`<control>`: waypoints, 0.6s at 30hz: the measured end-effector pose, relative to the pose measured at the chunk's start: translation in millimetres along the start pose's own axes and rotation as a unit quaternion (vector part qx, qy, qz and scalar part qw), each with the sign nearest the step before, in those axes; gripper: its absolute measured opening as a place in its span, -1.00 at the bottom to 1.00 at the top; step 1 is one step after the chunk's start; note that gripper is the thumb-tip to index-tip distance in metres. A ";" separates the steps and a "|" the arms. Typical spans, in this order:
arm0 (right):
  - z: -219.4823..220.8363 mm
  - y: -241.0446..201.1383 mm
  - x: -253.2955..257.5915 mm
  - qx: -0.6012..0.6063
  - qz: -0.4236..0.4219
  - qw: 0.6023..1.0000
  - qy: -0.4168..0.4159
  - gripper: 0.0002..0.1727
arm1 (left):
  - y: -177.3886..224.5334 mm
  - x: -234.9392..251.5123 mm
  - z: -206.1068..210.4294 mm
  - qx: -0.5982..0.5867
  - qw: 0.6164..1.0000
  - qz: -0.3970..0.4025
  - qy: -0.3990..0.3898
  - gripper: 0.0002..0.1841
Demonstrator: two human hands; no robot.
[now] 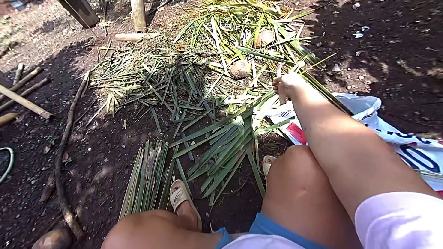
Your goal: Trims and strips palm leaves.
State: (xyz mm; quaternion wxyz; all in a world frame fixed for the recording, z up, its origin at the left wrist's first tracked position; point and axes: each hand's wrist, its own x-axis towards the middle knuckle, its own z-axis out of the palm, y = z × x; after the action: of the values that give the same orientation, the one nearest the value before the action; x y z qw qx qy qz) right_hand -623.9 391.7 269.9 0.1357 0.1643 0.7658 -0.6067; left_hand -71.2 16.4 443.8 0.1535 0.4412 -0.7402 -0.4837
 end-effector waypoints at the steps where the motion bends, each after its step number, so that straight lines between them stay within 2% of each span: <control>1: 8.8 -3.9 -1.5 -0.026 -0.009 1.000 -0.012 -0.37 | -57.5 48.5 -52.6 -0.086 0.989 0.075 -0.094 -0.76; 2: 17.4 -6.3 -4.5 -0.042 -0.016 0.999 -0.022 -0.46 | -90.1 85.4 -67.8 -0.165 0.977 0.097 -0.096 -0.78; 3: 25.0 -8.9 -10.2 -0.055 -0.025 0.998 -0.029 -0.56 | -89.7 104.2 -48.4 -0.189 0.979 0.078 -0.016 -0.78; 4: 31.8 -12.8 -20.9 -0.071 -0.037 0.995 -0.051 -0.61 | -66.8 109.7 -10.8 -0.181 0.980 0.056 0.062 -0.78; 5: 38.5 -16.9 -34.1 -0.093 -0.055 0.991 -0.074 -0.62 | -33.3 105.7 31.3 -0.166 0.980 0.044 0.097 -0.77; 6: 44.6 -21.6 -50.3 -0.109 -0.079 0.987 -0.094 -0.59 | -1.2 97.9 70.8 -0.163 0.981 0.041 0.098 -0.74; 8: 57.3 -33.3 -88.0 -0.108 -0.126 0.975 -0.146 -0.57 | 40.8 84.4 135.4 -0.182 0.981 0.057 0.044 -0.69; 11: 64.8 -40.0 -145.6 -0.094 -0.254 0.938 -0.217 -0.56 | 64.6 65.9 201.3 -0.222 0.969 0.077 -0.077 -0.71; 15: 56.6 -30.8 -202.3 -0.118 -0.477 0.818 -0.300 -0.55 | 70.9 39.3 246.0 -0.281 0.940 0.062 -0.185 -0.74; 18: 57.4 -22.8 -215.3 -0.161 -0.550 0.737 -0.358 -0.50 | 70.1 32.1 255.7 -0.342 0.901 0.007 -0.266 -0.76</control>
State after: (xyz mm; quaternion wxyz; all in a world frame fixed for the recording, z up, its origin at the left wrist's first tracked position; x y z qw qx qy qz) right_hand -437.2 312.3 364.7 0.0675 -0.5393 0.7040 -0.4571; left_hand -291.9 149.1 373.0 0.0954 0.2117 -0.5454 -0.8054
